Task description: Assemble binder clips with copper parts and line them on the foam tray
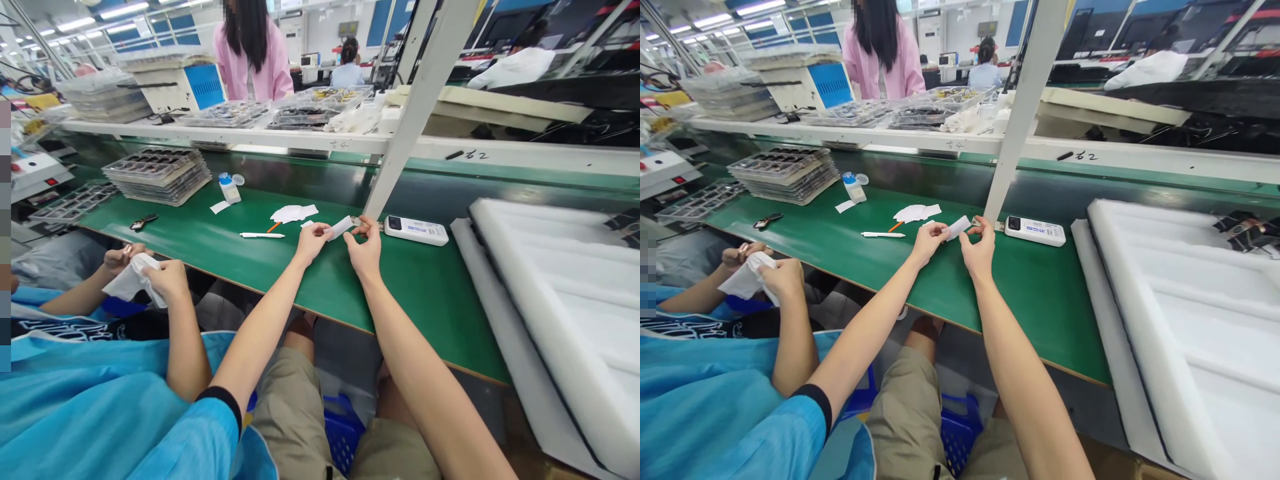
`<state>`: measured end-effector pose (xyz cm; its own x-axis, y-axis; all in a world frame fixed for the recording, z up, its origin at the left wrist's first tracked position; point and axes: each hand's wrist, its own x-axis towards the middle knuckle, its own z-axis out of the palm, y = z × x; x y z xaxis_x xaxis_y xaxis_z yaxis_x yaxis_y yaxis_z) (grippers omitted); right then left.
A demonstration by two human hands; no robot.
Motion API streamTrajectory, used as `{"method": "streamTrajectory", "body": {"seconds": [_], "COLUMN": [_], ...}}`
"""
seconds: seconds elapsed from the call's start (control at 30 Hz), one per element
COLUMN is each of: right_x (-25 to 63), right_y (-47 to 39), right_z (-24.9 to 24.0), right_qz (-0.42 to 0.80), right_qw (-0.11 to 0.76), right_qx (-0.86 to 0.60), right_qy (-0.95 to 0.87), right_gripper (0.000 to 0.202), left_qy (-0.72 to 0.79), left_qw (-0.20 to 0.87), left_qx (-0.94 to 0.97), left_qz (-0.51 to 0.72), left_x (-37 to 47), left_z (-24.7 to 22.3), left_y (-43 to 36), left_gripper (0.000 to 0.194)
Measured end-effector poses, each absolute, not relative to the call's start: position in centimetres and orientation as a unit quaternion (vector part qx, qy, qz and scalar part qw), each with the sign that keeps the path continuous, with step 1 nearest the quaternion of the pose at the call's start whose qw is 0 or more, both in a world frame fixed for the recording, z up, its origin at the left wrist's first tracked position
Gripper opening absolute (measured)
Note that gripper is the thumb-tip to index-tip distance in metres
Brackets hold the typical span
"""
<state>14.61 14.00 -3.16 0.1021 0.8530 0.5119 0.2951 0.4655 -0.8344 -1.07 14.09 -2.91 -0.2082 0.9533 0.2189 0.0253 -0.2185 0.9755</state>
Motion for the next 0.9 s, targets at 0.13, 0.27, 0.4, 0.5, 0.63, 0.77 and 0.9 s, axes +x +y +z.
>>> {"method": "streamTrajectory", "body": {"seconds": [0.13,0.27,0.4,0.5,0.63,0.77,0.9], "right_x": [14.38,14.15,14.23,14.27,14.30,14.39,14.43], "right_y": [13.78,14.30,14.78,14.60,14.11,13.85,13.92], "right_z": [-2.97,-3.18,-3.37,-3.18,-2.77,-2.70,-2.95], "right_qz": [0.292,0.318,0.406,0.438,0.419,0.415,0.411], "right_qw": [0.559,0.568,0.554,0.525,0.511,0.501,0.494], "right_qx": [-0.447,-0.442,-0.474,-0.479,-0.494,-0.500,-0.511], "right_qy": [-0.635,-0.617,-0.551,-0.550,-0.565,-0.572,-0.570], "right_gripper": [0.061,0.074,0.069,0.054,0.044,0.044,0.043], "left_qy": [0.493,0.493,0.491,0.487,0.482,0.480,0.512], "left_qw": [0.394,0.399,0.413,0.422,0.425,0.419,0.342], "left_qx": [0.494,0.492,0.489,0.484,0.478,0.478,0.476], "left_qz": [0.598,0.596,0.592,0.592,0.600,0.605,0.628], "left_x": [-1.07,-1.06,-0.97,-0.90,-0.80,-0.66,-0.74], "left_z": [-2.87,-2.85,-2.73,-2.59,-2.43,-2.49,-2.69], "left_y": [14.09,14.04,13.91,13.77,13.63,13.51,13.41], "left_gripper": [0.017,0.016,0.016,0.015,0.014,0.017,0.012]}}
